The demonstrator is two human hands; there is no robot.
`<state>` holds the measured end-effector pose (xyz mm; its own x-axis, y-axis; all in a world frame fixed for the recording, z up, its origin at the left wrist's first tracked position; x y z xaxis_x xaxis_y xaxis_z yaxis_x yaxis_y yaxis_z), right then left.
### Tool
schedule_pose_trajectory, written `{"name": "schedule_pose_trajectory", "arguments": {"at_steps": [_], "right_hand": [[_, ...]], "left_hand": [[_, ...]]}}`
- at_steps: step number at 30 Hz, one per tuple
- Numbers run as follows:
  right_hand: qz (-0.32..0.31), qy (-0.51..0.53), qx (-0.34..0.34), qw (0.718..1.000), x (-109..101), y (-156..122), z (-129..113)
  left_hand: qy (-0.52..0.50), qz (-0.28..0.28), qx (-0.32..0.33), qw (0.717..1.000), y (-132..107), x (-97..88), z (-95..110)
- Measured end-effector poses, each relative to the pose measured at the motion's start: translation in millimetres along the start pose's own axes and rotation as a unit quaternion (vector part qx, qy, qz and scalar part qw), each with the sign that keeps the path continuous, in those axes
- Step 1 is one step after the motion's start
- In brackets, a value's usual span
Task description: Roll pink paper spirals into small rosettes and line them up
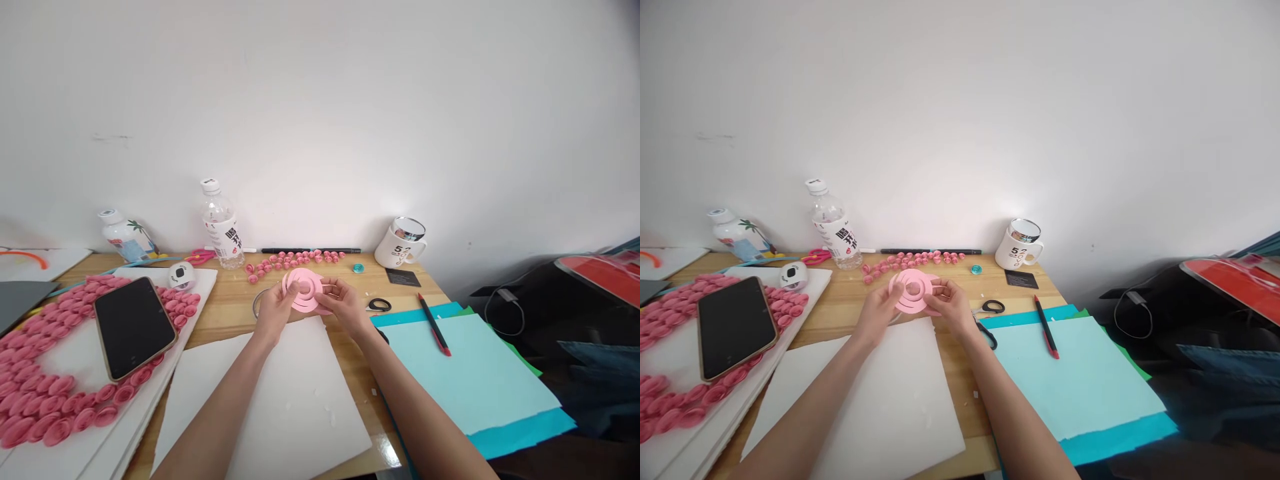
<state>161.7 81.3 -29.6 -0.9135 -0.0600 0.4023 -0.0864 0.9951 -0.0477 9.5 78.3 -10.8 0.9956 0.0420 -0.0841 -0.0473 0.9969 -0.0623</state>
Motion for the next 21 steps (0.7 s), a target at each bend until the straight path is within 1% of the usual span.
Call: {"name": "schedule_pose_trajectory", "arguments": {"at_steps": [2, 3, 4, 6, 9, 11, 12, 13, 16, 18, 21], "right_hand": [[-0.017, -0.010, 0.010, 1.000, 3.5, -1.5, 0.1], [-0.019, -0.013, 0.012, 1.000, 3.8, -1.8, -0.5], [-0.016, -0.016, 0.010, 1.000, 2.8, -1.9, -1.4], [0.005, -0.022, 0.000, 1.000, -1.4, -1.5, -3.4], [0.017, -0.028, -0.004, 0.999, -3.6, -1.5, -3.2], [0.007, -0.035, -0.009, 0.999, -1.3, -2.4, -3.2], [0.001, -0.039, -0.013, 0.999, 0.3, -3.1, -3.7], [-0.003, -0.042, -0.019, 0.999, 1.8, -3.9, -4.4], [-0.005, -0.049, -0.031, 0.998, 3.9, -5.5, -6.0], [-0.003, -0.052, -0.031, 0.998, 4.2, -5.6, -5.3], [-0.002, -0.033, -0.010, 0.999, 4.0, -5.0, -1.4]], "left_hand": [[0.048, 0.026, 0.007, 0.998, 1.0, -4.6, 0.0], [0.046, 0.024, 0.002, 0.999, 0.8, -4.5, -0.4], [0.030, 0.001, -0.005, 1.000, 0.2, -1.1, -0.9], [-0.003, -0.070, -0.023, 0.997, -3.4, 9.6, -0.1], [0.032, -0.177, -0.020, 0.984, -12.2, 24.7, 5.0], [0.065, -0.211, -0.003, 0.975, -15.5, 29.0, 7.5], [0.081, -0.209, 0.009, 0.975, -15.2, 28.8, 8.7], [0.097, -0.195, 0.023, 0.976, -13.9, 27.1, 9.8], [0.133, -0.133, 0.055, 0.981, -8.4, 20.0, 10.7], [0.149, -0.104, 0.064, 0.981, -6.2, 17.1, 10.3], [0.167, -0.097, 0.067, 0.979, -6.5, 16.8, 11.2]]}}
Point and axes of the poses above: each hand's wrist, its own y-axis towards the middle knuckle, its own x-axis out of the palm, z = x × y, the point moved 8 cm from there along y, towards the middle knuckle, and after that the axes turned 8 degrees about y, right-handed, at the moved point
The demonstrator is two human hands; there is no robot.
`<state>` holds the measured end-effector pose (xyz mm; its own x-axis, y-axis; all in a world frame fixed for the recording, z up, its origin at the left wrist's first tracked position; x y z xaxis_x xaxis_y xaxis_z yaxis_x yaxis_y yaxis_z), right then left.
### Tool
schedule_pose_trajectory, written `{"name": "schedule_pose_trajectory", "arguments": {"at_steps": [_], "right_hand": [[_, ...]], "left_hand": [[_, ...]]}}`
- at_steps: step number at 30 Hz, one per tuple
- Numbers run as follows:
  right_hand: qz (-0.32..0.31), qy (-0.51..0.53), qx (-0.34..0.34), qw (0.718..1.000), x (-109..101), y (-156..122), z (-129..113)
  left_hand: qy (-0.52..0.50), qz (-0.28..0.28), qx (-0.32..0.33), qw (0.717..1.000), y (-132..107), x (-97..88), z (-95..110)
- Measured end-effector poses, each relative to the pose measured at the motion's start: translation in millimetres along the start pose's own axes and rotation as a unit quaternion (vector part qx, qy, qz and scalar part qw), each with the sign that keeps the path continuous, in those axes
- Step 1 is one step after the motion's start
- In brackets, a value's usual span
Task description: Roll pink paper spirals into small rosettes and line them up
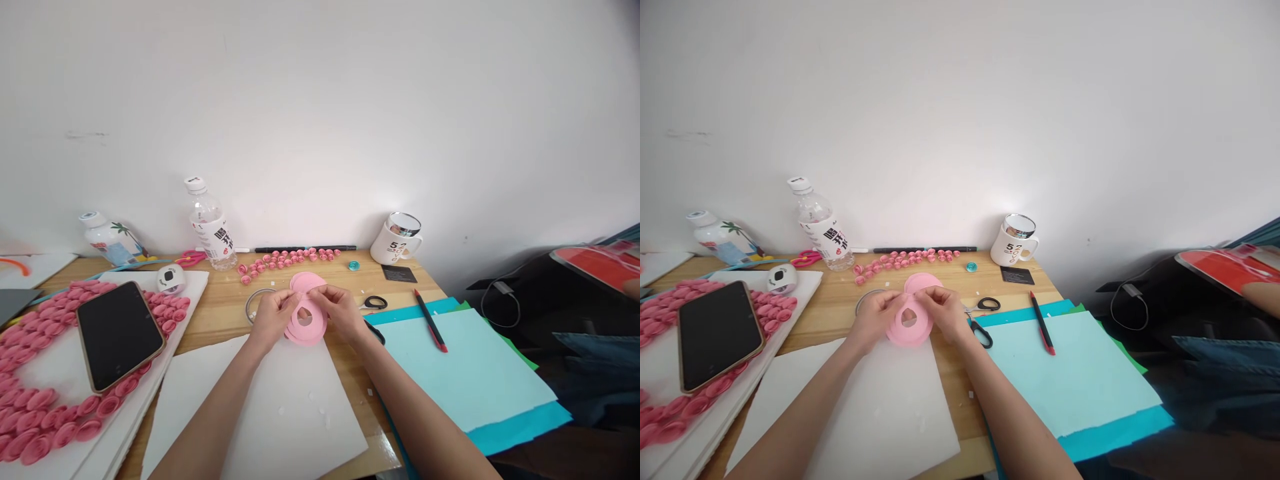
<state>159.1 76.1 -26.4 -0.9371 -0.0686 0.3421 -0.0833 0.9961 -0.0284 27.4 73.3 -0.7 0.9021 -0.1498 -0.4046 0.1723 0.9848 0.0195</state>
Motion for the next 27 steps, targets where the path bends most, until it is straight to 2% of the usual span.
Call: {"name": "schedule_pose_trajectory", "arguments": {"at_steps": [6, 13, 23, 27], "right_hand": [[-0.040, 0.119, 0.088, 0.988, 5.6, -0.2, 12.4], [-0.049, 0.140, 0.097, 0.984, 8.3, -1.6, 16.5], [-0.084, 0.180, 0.103, 0.975, 17.4, -5.8, 11.4], [-0.074, 0.183, 0.111, 0.974, 17.1, -6.2, 11.3]], "left_hand": [[0.003, -0.026, 0.012, 1.000, -3.7, 0.5, 9.7], [-0.005, -0.019, 0.017, 1.000, -4.2, -2.0, 12.7], [-0.053, -0.045, 0.022, 0.997, -6.4, 3.6, 13.5], [-0.062, -0.050, 0.017, 0.997, -6.5, 4.1, 14.6]]}}
Point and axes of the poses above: each hand's wrist, its own y-axis towards the middle knuckle, its own x-axis out of the palm, z = x × y, the point moved 8 cm from there along y, towards the middle knuckle, and after that the axes turned 8 degrees about y, right-handed, at the moved point
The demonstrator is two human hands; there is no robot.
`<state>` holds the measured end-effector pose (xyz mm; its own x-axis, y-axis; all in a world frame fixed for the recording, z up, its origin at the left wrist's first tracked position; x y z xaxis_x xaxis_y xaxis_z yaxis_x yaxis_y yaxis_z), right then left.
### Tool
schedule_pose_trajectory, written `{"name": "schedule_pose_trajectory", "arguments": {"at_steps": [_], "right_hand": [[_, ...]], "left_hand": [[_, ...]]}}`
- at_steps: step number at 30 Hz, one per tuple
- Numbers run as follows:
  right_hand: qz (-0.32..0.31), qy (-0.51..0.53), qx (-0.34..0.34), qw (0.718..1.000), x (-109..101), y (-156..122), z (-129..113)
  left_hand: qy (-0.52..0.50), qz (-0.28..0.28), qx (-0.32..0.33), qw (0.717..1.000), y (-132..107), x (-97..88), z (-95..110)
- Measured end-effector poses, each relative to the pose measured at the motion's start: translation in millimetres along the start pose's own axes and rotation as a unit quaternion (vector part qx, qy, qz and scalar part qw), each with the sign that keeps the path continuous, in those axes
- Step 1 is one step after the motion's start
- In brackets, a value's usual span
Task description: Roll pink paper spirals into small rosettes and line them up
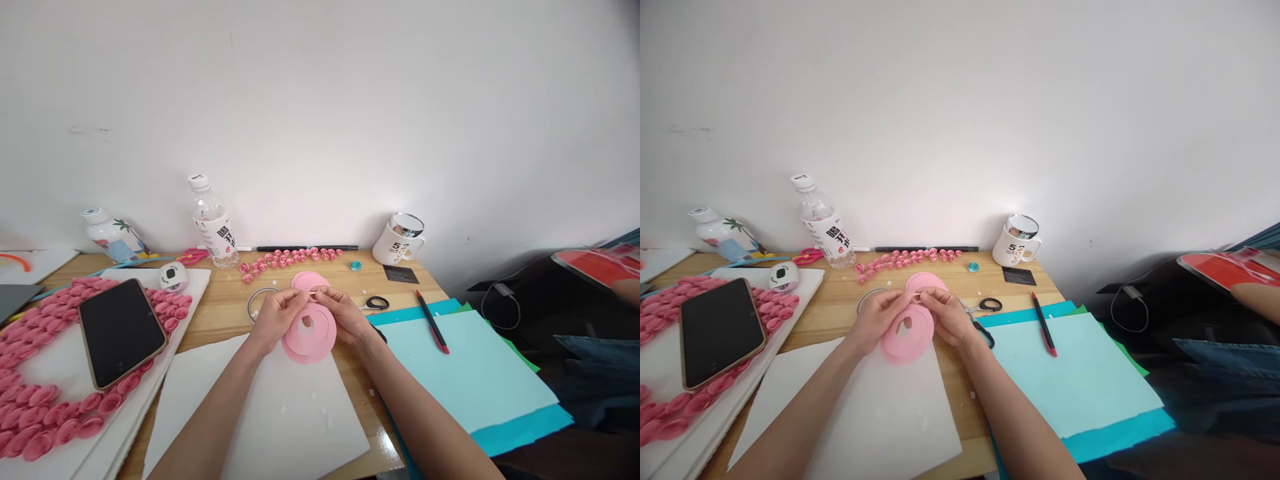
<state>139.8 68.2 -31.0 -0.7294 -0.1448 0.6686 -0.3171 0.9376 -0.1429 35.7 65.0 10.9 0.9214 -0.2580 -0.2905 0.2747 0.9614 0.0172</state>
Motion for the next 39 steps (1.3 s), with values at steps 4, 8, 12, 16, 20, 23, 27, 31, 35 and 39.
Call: {"name": "schedule_pose_trajectory", "arguments": {"at_steps": [4, 8, 12, 16, 20, 23, 27, 31, 35, 39], "right_hand": [[-0.009, -0.002, -0.002, 1.000, -0.4, 0.6, 1.7], [-0.007, -0.009, -0.006, 1.000, -4.3, 2.0, 3.4], [0.004, -0.020, -0.012, 1.000, -6.8, 3.2, 3.4], [0.025, -0.022, -0.027, 0.999, -7.3, 2.8, 1.5], [0.030, -0.022, -0.023, 0.999, -5.8, 1.5, 1.2], [0.034, -0.029, -0.019, 0.999, -6.0, 1.1, 0.6], [0.035, -0.035, -0.008, 0.999, -6.9, 1.4, 1.5], [0.020, -0.041, -0.002, 0.999, -6.8, 1.1, 1.2], [0.001, -0.062, -0.004, 0.998, -4.7, 0.0, -1.3], [0.000, -0.078, -0.002, 0.997, -4.4, -0.3, -2.3]], "left_hand": [[0.014, 0.018, 0.010, 1.000, 0.6, -2.5, 3.2], [0.074, 0.040, 0.026, 0.996, 1.5, -5.7, 5.8], [0.116, 0.056, 0.043, 0.991, 1.9, -7.6, 7.6], [0.139, 0.065, 0.055, 0.987, 1.9, -8.1, 9.6], [0.156, 0.073, 0.055, 0.984, 1.7, -8.3, 10.5], [0.154, 0.066, 0.053, 0.984, 2.0, -7.4, 9.8], [0.155, 0.062, 0.057, 0.984, 2.6, -7.7, 9.2], [0.165, 0.066, 0.060, 0.982, 3.1, -8.5, 8.3], [0.156, 0.063, 0.050, 0.984, 3.1, -8.9, 6.4], [0.153, 0.063, 0.044, 0.985, 2.8, -8.9, 5.9]]}}
Point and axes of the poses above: each hand's wrist, its own y-axis towards the middle knuckle, its own x-axis out of the palm, z = x × y, the point moved 8 cm from there along y, towards the middle knuckle, and after that the axes turned 8 degrees about y, right-handed, at the moved point
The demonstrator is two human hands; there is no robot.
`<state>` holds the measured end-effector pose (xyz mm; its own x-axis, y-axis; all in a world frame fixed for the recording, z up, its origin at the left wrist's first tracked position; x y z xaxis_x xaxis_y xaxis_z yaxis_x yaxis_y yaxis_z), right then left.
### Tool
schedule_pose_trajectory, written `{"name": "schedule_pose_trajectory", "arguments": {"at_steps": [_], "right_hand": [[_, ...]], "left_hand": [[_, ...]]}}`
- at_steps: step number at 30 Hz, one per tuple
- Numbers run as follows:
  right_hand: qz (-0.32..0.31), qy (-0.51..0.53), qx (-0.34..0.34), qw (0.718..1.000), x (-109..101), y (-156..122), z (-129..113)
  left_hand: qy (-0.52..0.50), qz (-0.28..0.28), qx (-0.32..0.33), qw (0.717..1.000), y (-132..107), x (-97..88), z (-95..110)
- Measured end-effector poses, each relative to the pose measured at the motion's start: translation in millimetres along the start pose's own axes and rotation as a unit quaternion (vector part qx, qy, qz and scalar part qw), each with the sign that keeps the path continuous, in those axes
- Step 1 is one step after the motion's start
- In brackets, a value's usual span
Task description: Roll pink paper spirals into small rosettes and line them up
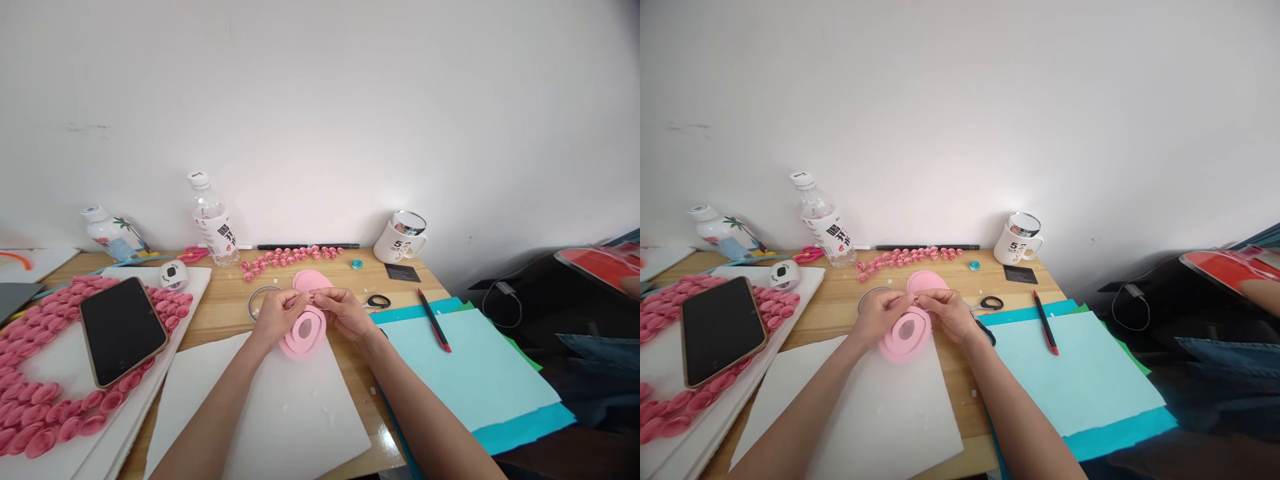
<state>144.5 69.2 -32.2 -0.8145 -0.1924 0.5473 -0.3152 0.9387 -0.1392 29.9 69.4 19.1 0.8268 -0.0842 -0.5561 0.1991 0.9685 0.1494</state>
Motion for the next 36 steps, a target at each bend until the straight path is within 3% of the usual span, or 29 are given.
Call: {"name": "schedule_pose_trajectory", "arguments": {"at_steps": [8, 15, 23, 30, 36], "right_hand": [[0.019, -0.011, -0.020, 1.000, -5.9, 0.8, -3.1], [-0.003, -0.013, -0.014, 1.000, -5.2, 0.8, -2.7], [0.023, -0.011, -0.024, 0.999, -6.5, 2.3, 0.6], [-0.011, -0.037, -0.039, 0.998, 0.5, 1.3, -1.4], [0.001, -0.054, -0.043, 0.998, -1.5, 2.4, -1.5]], "left_hand": [[0.010, 0.005, 0.006, 1.000, 0.4, -0.5, 0.2], [0.004, -0.012, -0.013, 1.000, -0.3, 1.6, -4.5], [0.008, 0.000, 0.016, 1.000, -0.3, -0.6, -0.3], [0.006, -0.003, 0.013, 1.000, 0.9, 0.5, -0.6], [0.012, -0.004, 0.005, 1.000, 1.0, 1.4, -1.6]]}}
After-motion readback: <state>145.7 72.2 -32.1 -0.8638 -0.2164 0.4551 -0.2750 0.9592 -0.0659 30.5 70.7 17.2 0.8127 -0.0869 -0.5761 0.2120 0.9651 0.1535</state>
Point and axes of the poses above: each hand's wrist, its own y-axis towards the middle knuckle, its own x-axis out of the palm, z = x × y, the point moved 8 cm from there along y, towards the middle knuckle, and after that the axes turned 8 degrees about y, right-handed, at the moved point
